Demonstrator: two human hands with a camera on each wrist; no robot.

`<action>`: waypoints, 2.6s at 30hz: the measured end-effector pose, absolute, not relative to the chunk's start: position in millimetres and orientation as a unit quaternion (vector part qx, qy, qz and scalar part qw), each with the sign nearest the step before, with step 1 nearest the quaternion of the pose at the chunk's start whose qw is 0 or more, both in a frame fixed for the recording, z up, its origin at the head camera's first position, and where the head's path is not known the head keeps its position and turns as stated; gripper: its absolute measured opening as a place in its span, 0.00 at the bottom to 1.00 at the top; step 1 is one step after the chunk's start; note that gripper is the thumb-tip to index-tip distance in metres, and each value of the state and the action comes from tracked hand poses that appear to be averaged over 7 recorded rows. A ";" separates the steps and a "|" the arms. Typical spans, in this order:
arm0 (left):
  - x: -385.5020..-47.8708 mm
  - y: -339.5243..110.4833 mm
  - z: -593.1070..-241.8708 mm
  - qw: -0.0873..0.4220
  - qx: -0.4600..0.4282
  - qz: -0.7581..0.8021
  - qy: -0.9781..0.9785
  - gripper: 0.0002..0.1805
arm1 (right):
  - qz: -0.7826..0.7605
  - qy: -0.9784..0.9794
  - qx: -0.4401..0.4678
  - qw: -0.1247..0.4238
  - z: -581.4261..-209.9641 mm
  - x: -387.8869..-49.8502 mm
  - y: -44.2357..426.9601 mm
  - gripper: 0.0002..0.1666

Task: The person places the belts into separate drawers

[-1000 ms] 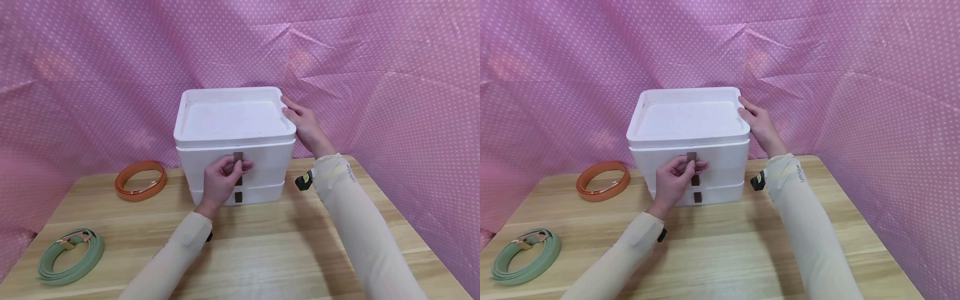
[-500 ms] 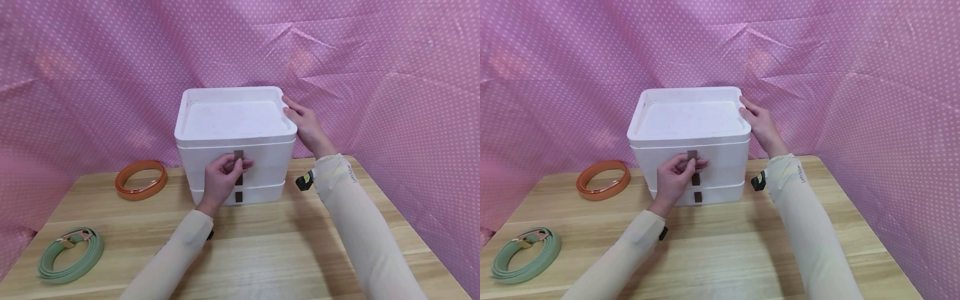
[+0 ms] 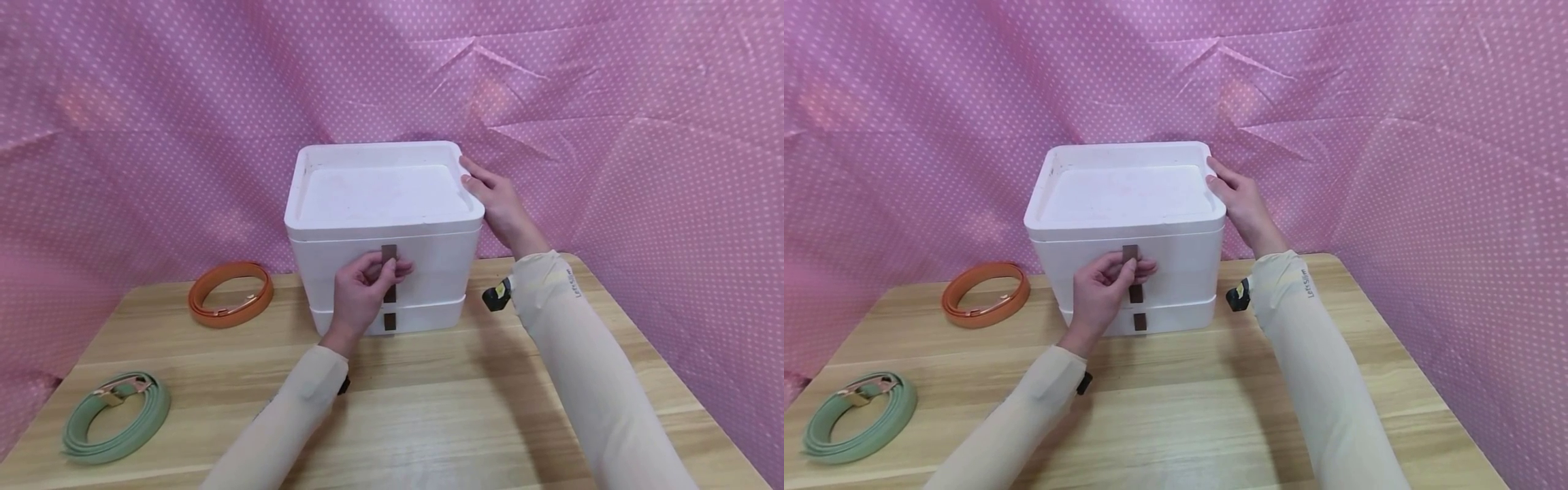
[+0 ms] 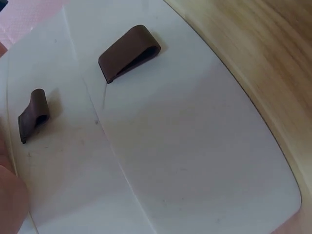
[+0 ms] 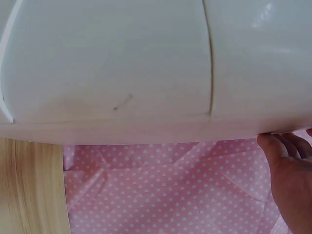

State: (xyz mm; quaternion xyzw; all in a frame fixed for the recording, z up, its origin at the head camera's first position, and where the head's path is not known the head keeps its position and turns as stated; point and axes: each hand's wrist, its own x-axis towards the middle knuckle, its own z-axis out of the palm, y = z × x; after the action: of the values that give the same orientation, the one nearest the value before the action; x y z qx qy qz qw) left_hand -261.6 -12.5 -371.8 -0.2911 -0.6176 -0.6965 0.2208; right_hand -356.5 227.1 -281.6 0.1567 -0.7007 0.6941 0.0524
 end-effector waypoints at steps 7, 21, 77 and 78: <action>-252.7 -12.0 -378.4 0.140 -0.218 -0.707 -0.657 0.09 | 0.698 -0.696 0.159 0.051 -282.8 -357.7 228.4 0.30; -243.0 -14.7 -406.9 -0.096 -0.159 -0.714 -0.675 0.14 | 0.699 -0.694 0.164 0.052 -282.1 -357.5 225.9 0.30; -235.8 -7.1 -412.9 0.055 -0.092 -0.841 -0.530 0.09 | 0.696 -0.700 0.156 0.044 -280.6 -353.3 228.3 0.30; -235.5 -7.0 -413.1 0.055 -0.092 -0.841 -0.531 0.08 | 0.694 -0.702 0.155 0.043 -280.8 -353.2 228.7 0.30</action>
State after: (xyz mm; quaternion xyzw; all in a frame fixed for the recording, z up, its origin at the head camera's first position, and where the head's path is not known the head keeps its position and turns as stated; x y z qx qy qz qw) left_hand -235.5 -7.0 -413.1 -0.0917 -0.5310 -0.8406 0.0549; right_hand -353.2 228.7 -280.8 0.1549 -0.7016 0.6942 0.0433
